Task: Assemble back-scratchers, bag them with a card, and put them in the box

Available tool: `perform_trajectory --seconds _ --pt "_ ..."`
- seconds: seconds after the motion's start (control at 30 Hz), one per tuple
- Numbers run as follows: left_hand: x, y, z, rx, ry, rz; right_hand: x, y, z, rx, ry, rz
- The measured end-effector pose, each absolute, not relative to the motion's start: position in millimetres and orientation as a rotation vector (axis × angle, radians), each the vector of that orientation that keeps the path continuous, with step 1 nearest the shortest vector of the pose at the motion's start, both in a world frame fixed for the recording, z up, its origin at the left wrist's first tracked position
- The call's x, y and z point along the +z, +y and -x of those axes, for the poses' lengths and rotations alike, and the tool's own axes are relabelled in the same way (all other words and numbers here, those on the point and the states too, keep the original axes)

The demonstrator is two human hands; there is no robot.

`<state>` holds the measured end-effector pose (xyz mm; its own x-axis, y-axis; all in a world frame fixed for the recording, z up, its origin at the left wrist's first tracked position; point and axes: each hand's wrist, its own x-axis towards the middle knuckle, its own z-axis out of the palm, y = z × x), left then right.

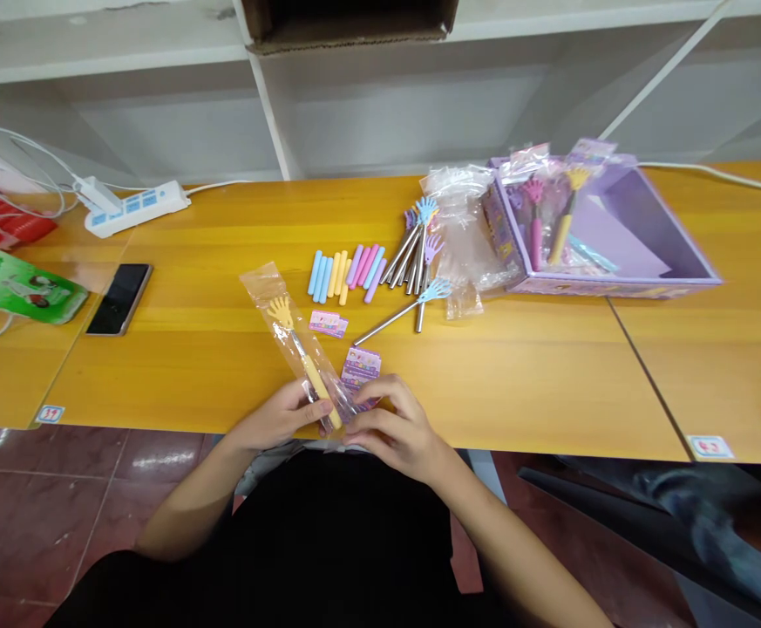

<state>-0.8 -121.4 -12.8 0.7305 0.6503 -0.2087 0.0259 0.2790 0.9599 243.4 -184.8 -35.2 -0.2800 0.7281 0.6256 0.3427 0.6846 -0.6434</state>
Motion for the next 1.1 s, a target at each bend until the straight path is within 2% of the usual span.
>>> perform_trajectory --seconds 0.53,0.9,1.1 --pt "-12 -118 -1 0.361 0.777 -1.442 -29 -179 -233 0.784 -1.782 1.021" --pt "-17 -120 -1 0.338 0.732 -1.346 -32 -177 -227 1.014 -1.662 1.036" --pt "-14 -122 -1 0.386 0.680 -1.299 -35 -177 -228 1.024 -1.611 1.074"
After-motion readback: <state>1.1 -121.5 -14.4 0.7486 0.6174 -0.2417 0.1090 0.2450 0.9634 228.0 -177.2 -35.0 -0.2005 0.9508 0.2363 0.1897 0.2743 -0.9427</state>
